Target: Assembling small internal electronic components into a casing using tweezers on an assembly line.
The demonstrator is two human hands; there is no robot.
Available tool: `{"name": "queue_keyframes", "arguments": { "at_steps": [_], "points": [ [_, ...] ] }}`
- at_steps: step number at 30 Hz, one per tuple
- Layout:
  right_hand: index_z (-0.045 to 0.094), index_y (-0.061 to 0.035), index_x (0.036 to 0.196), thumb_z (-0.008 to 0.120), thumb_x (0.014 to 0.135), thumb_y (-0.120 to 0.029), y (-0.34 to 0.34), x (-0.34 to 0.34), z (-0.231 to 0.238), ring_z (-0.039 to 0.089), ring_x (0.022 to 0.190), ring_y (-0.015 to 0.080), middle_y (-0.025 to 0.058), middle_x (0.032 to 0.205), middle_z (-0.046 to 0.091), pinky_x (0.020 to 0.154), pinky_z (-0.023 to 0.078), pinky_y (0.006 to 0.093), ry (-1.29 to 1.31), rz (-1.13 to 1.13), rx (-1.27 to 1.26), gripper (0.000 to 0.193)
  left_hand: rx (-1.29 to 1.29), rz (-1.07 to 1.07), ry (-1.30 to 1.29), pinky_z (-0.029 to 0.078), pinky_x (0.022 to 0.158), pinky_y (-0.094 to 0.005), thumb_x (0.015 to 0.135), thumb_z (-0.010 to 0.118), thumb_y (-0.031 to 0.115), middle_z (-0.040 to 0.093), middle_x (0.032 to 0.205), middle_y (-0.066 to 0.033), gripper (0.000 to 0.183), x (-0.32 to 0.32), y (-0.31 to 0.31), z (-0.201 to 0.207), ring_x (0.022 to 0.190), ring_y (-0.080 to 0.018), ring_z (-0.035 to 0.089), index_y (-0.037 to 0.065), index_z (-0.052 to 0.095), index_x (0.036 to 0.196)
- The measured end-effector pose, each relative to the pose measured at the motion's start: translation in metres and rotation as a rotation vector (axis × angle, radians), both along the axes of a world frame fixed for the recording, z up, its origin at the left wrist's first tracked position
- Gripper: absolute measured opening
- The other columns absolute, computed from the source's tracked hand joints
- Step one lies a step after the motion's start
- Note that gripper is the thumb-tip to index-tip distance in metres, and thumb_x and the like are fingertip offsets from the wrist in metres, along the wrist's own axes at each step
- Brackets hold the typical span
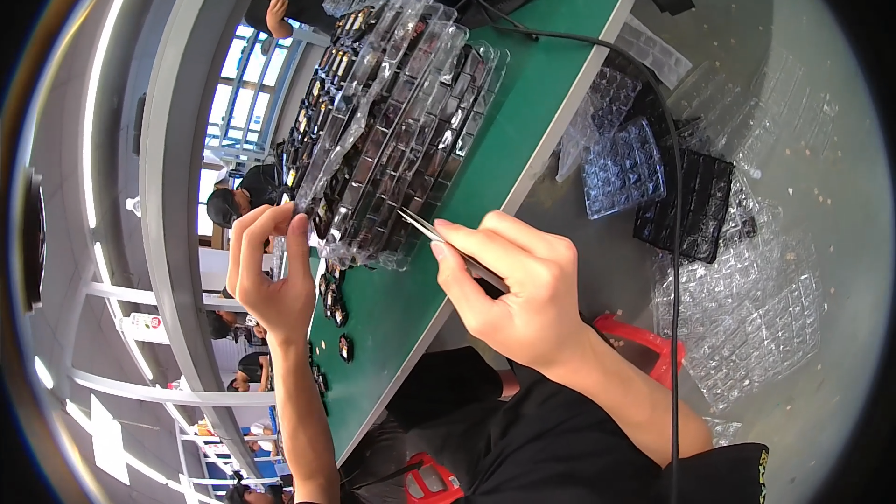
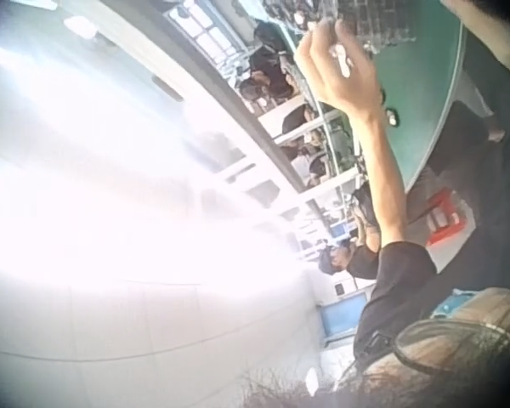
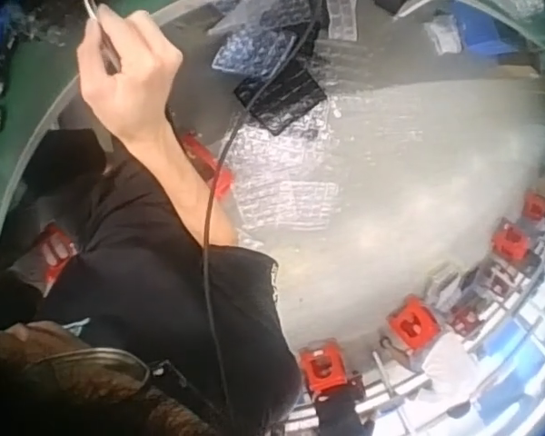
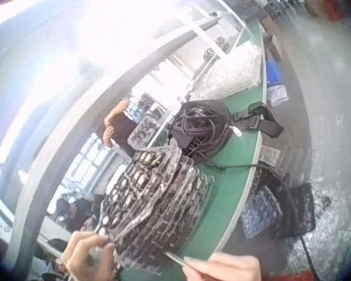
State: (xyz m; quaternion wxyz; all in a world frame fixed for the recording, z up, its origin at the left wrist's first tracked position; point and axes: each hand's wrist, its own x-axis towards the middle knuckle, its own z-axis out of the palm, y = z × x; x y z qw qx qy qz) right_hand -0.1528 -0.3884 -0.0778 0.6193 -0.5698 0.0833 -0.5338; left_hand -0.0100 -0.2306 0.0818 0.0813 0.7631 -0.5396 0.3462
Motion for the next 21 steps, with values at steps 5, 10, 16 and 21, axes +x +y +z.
{"name": "queue_keyframes", "arguments": {
  "at_steps": [5,10,16,21],
  "points": [
    [0.083,0.0046,0.106,0.084,0.088,0.003,0.0,0.014,0.004,0.056,0.05,0.0186,0.008,0.07,0.063,0.047,0.042,0.0334,-0.019,-0.02,-0.058,0.018,0.09,-0.062,-0.033,0.056,0.08,-0.0323,0.085,0.093,-0.001,0.076,0.109,-0.011,0.037,0.0,-0.007,-0.007,0.088,-0.0194,0.069,0.0,0.079,0.119],
    [0.083,0.0035,0.103,0.085,0.087,0.0,0.001,0.016,-0.003,0.058,0.051,0.0206,0.008,0.071,0.063,0.048,0.044,0.035,0.024,-0.018,-0.02,0.016,0.059,-0.064,-0.084,0.056,0.081,-0.0332,0.08,0.097,-0.001,0.075,0.11,-0.0115,0.049,0.007,-0.001,-0.009,0.09,-0.0197,0.067,0.0,0.078,0.125],
    [0.084,0.0013,0.1,0.085,0.085,-0.003,0.005,0.02,-0.005,0.059,0.052,0.0238,0.0063,0.07,0.062,0.049,0.045,0.0362,0.053,-0.058,-0.081,0.015,0.113,-0.066,-0.059,0.054,0.082,-0.034,0.075,0.1,0.002,0.072,0.111,-0.0091,0.062,0.007,-0.008,-0.014,0.093,-0.02,0.065,0.002,0.076,0.133],
    [0.083,-0.0018,0.097,0.086,0.083,-0.005,0.002,0.021,-0.008,0.06,0.056,0.0226,0.0044,0.07,0.061,0.052,0.045,0.0368,0.09,-0.156,-0.164,0.014,0.082,-0.047,-0.054,0.054,0.081,-0.0339,0.075,0.099,0.001,0.072,0.111,-0.0095,0.06,0.008,-0.008,-0.015,0.093,-0.0199,0.065,0.002,0.077,0.131]
  ]
}}
